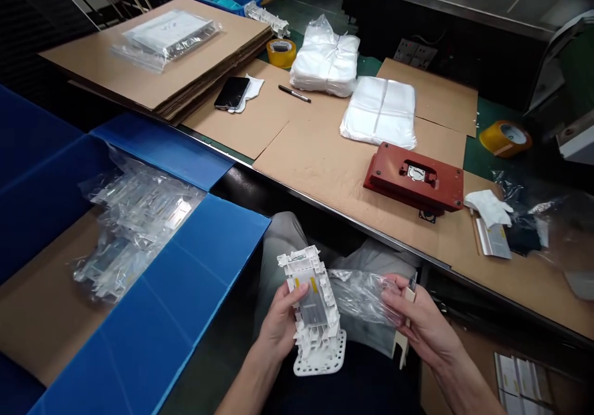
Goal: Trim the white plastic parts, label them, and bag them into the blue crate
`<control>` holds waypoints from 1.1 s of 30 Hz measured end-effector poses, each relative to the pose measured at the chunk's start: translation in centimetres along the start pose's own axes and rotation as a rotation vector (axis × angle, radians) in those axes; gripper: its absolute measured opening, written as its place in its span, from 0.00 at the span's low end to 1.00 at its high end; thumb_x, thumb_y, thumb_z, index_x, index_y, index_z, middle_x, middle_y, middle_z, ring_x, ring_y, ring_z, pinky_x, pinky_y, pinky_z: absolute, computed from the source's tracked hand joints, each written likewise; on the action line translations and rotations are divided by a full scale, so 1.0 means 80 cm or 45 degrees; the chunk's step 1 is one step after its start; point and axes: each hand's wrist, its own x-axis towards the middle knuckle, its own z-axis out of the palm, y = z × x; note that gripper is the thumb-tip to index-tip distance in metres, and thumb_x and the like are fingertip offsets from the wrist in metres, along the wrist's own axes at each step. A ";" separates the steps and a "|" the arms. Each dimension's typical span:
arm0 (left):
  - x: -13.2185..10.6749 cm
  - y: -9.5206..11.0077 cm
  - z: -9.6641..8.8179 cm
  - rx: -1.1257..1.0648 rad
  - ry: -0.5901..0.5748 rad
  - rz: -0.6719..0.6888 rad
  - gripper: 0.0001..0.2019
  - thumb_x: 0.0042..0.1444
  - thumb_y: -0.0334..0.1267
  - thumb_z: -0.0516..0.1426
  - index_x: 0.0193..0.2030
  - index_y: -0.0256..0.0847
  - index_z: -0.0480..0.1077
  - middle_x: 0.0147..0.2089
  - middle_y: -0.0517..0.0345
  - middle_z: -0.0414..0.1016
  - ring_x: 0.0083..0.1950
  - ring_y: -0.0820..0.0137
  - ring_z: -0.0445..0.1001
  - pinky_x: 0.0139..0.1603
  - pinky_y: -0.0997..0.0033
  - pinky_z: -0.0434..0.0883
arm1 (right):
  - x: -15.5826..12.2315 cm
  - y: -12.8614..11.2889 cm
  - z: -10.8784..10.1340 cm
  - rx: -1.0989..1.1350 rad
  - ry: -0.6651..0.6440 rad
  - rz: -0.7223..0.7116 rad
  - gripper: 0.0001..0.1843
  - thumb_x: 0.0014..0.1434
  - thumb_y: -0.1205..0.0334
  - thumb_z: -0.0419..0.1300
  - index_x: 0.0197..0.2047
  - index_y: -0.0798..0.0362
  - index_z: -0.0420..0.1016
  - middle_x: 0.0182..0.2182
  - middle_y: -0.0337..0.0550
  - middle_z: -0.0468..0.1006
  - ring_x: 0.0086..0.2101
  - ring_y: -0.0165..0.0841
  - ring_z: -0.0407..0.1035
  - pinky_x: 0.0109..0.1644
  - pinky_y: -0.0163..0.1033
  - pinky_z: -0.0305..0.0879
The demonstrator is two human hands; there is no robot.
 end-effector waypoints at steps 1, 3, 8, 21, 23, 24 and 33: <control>-0.002 0.004 0.000 0.017 -0.027 0.006 0.17 0.52 0.36 0.66 0.49 0.39 0.75 0.42 0.53 0.83 0.40 0.63 0.80 0.37 0.71 0.73 | 0.001 0.001 0.000 -0.051 0.057 -0.035 0.19 0.48 0.52 0.75 0.38 0.51 0.76 0.19 0.31 0.61 0.19 0.23 0.50 0.18 0.30 0.39; -0.008 0.018 0.001 0.055 -0.107 0.006 0.22 0.48 0.35 0.67 0.52 0.37 0.75 0.44 0.50 0.82 0.42 0.58 0.80 0.36 0.69 0.73 | 0.005 0.002 0.002 -0.099 0.137 -0.084 0.18 0.51 0.49 0.73 0.37 0.51 0.77 0.18 0.31 0.61 0.19 0.24 0.50 0.20 0.32 0.44; -0.030 0.059 0.015 0.884 -0.575 0.172 0.47 0.49 0.32 0.65 0.74 0.44 0.49 0.46 0.52 0.79 0.44 0.58 0.77 0.49 0.64 0.70 | 0.007 -0.005 0.005 -0.362 0.119 -0.209 0.22 0.61 0.42 0.63 0.45 0.52 0.80 0.15 0.33 0.63 0.19 0.28 0.55 0.23 0.36 0.51; -0.008 0.049 0.057 1.650 -0.593 0.276 0.24 0.47 0.38 0.65 0.53 0.48 0.70 0.38 0.59 0.73 0.44 0.56 0.71 0.40 0.66 0.62 | -0.017 -0.058 -0.006 -1.567 -0.519 -0.696 0.18 0.71 0.51 0.52 0.41 0.48 0.81 0.27 0.40 0.76 0.29 0.33 0.69 0.37 0.38 0.62; -0.007 0.049 0.050 1.551 -0.533 0.244 0.23 0.49 0.40 0.65 0.52 0.47 0.67 0.39 0.58 0.74 0.43 0.57 0.73 0.40 0.66 0.64 | -0.017 -0.059 -0.019 -1.774 -0.480 -0.722 0.18 0.70 0.51 0.52 0.36 0.48 0.78 0.30 0.42 0.77 0.32 0.35 0.70 0.38 0.39 0.63; -0.006 0.048 0.047 1.486 -0.517 0.224 0.22 0.50 0.41 0.64 0.52 0.47 0.65 0.40 0.57 0.74 0.43 0.57 0.74 0.40 0.65 0.66 | -0.016 -0.057 -0.025 -1.836 -0.456 -0.737 0.17 0.70 0.52 0.52 0.36 0.48 0.78 0.33 0.43 0.78 0.34 0.37 0.71 0.39 0.40 0.64; -0.005 0.013 0.031 0.494 -0.302 0.027 0.28 0.52 0.40 0.67 0.56 0.45 0.58 0.44 0.52 0.78 0.41 0.59 0.79 0.41 0.60 0.75 | 0.004 0.001 -0.023 -1.506 -0.408 -0.529 0.21 0.72 0.52 0.47 0.32 0.51 0.72 0.26 0.37 0.72 0.28 0.32 0.67 0.32 0.36 0.60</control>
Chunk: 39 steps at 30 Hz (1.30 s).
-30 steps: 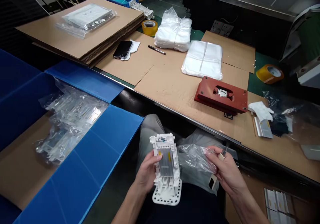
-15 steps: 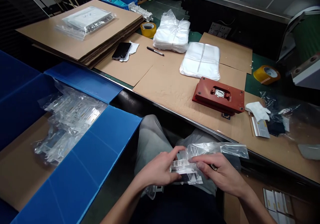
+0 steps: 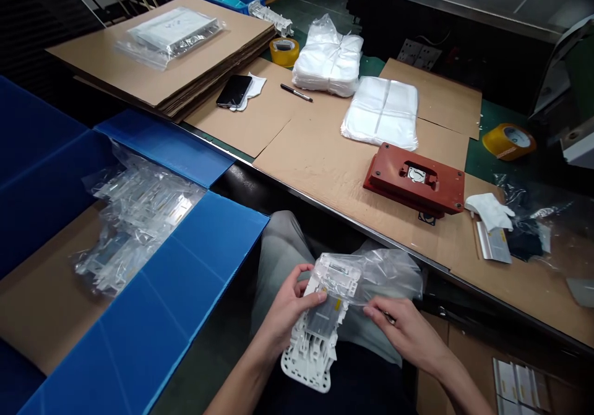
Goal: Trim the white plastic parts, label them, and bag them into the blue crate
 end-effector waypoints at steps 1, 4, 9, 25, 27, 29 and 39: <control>0.000 -0.005 0.002 -0.013 0.025 0.003 0.28 0.53 0.41 0.66 0.55 0.45 0.58 0.43 0.52 0.78 0.40 0.59 0.79 0.40 0.60 0.75 | 0.001 -0.003 0.006 0.014 0.020 0.005 0.21 0.72 0.52 0.47 0.32 0.51 0.72 0.26 0.38 0.72 0.28 0.32 0.67 0.32 0.36 0.60; 0.002 -0.019 0.007 -0.002 0.149 0.039 0.25 0.54 0.43 0.66 0.53 0.45 0.60 0.41 0.55 0.77 0.36 0.64 0.77 0.37 0.66 0.74 | -0.002 -0.023 0.022 0.064 0.012 -0.132 0.18 0.72 0.56 0.48 0.34 0.51 0.72 0.28 0.39 0.74 0.30 0.32 0.69 0.34 0.36 0.62; 0.008 -0.031 0.013 -0.021 0.269 0.076 0.17 0.58 0.52 0.61 0.44 0.43 0.66 0.35 0.59 0.74 0.30 0.72 0.70 0.30 0.73 0.68 | -0.012 -0.060 0.050 -0.164 -0.060 -0.507 0.07 0.68 0.66 0.54 0.47 0.52 0.71 0.36 0.44 0.79 0.35 0.36 0.73 0.37 0.39 0.66; -0.009 -0.005 -0.031 0.421 0.080 0.199 0.10 0.57 0.42 0.62 0.28 0.41 0.71 0.36 0.57 0.75 0.39 0.67 0.69 0.42 0.71 0.65 | 0.000 -0.018 0.046 0.596 0.374 0.094 0.11 0.64 0.54 0.62 0.41 0.52 0.79 0.44 0.47 0.79 0.42 0.40 0.75 0.42 0.36 0.73; -0.020 0.006 -0.022 0.447 -0.120 0.148 0.10 0.59 0.42 0.60 0.29 0.40 0.73 0.33 0.54 0.78 0.38 0.63 0.73 0.43 0.68 0.68 | 0.008 -0.014 0.047 0.682 0.432 0.223 0.14 0.63 0.51 0.62 0.43 0.54 0.79 0.43 0.48 0.80 0.43 0.41 0.75 0.44 0.38 0.73; -0.027 0.009 -0.004 0.432 -0.243 0.135 0.12 0.62 0.43 0.57 0.31 0.40 0.73 0.34 0.52 0.80 0.39 0.60 0.76 0.45 0.64 0.70 | 0.016 -0.011 0.053 0.664 0.440 0.261 0.16 0.63 0.50 0.62 0.42 0.55 0.79 0.42 0.49 0.80 0.42 0.42 0.75 0.44 0.39 0.72; -0.045 0.017 0.033 0.583 -0.282 0.262 0.10 0.60 0.45 0.60 0.35 0.41 0.76 0.29 0.56 0.76 0.32 0.65 0.72 0.34 0.68 0.64 | 0.016 -0.025 0.056 0.528 0.362 0.096 0.16 0.65 0.51 0.60 0.31 0.53 0.77 0.35 0.45 0.77 0.35 0.36 0.71 0.39 0.36 0.66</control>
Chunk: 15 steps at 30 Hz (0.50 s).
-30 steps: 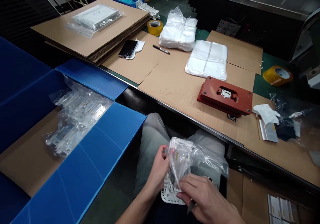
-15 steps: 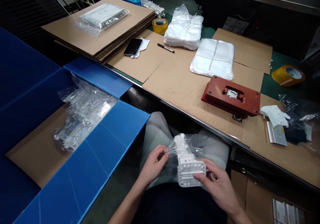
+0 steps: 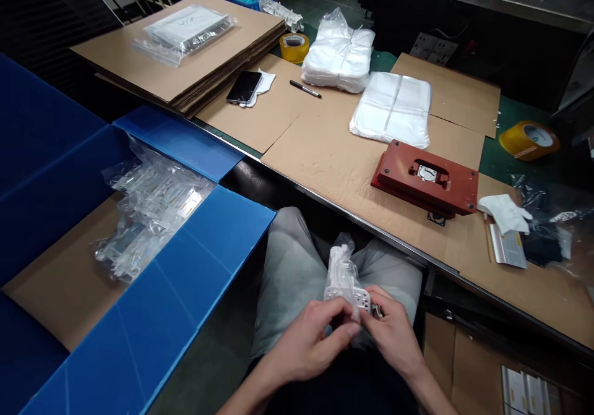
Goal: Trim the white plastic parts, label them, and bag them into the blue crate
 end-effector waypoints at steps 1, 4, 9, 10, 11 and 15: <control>-0.001 -0.003 -0.011 -0.153 -0.009 -0.018 0.12 0.59 0.47 0.61 0.35 0.39 0.77 0.28 0.54 0.77 0.30 0.65 0.74 0.33 0.68 0.65 | -0.001 -0.003 -0.001 -0.015 -0.006 -0.033 0.16 0.65 0.52 0.59 0.30 0.53 0.77 0.35 0.45 0.76 0.34 0.35 0.70 0.38 0.36 0.65; 0.007 -0.021 -0.042 -0.539 0.355 -0.052 0.18 0.60 0.53 0.59 0.31 0.39 0.77 0.25 0.57 0.75 0.27 0.70 0.72 0.34 0.70 0.68 | -0.001 -0.011 0.001 -0.082 -0.003 -0.130 0.16 0.66 0.54 0.59 0.29 0.54 0.74 0.34 0.44 0.74 0.32 0.33 0.68 0.35 0.36 0.62; 0.047 -0.056 -0.037 -0.837 0.350 -0.345 0.21 0.58 0.55 0.60 0.42 0.36 0.76 0.37 0.48 0.80 0.37 0.62 0.77 0.43 0.63 0.73 | 0.001 -0.025 0.002 -0.138 -0.240 -0.349 0.10 0.67 0.60 0.58 0.34 0.53 0.75 0.35 0.44 0.75 0.34 0.34 0.70 0.38 0.37 0.65; 0.053 -0.061 -0.030 -0.903 0.294 -0.385 0.24 0.57 0.57 0.59 0.41 0.34 0.76 0.36 0.46 0.80 0.37 0.59 0.77 0.43 0.59 0.73 | 0.001 -0.028 -0.002 -0.156 -0.299 -0.395 0.08 0.67 0.61 0.58 0.36 0.52 0.76 0.36 0.44 0.75 0.36 0.34 0.70 0.40 0.37 0.66; 0.058 -0.065 -0.022 -0.963 0.253 -0.403 0.25 0.57 0.59 0.59 0.40 0.34 0.76 0.35 0.45 0.80 0.37 0.57 0.78 0.44 0.57 0.73 | 0.000 -0.030 -0.006 -0.183 -0.317 -0.431 0.06 0.67 0.62 0.58 0.38 0.52 0.75 0.38 0.44 0.76 0.38 0.35 0.71 0.42 0.37 0.67; 0.069 -0.079 -0.004 -1.105 0.253 -0.356 0.17 0.51 0.50 0.62 0.39 0.38 0.75 0.32 0.51 0.80 0.38 0.58 0.78 0.45 0.59 0.73 | -0.008 -0.034 -0.021 -0.336 -0.173 -0.574 0.10 0.67 0.69 0.57 0.50 0.49 0.72 0.47 0.48 0.76 0.45 0.38 0.71 0.49 0.41 0.69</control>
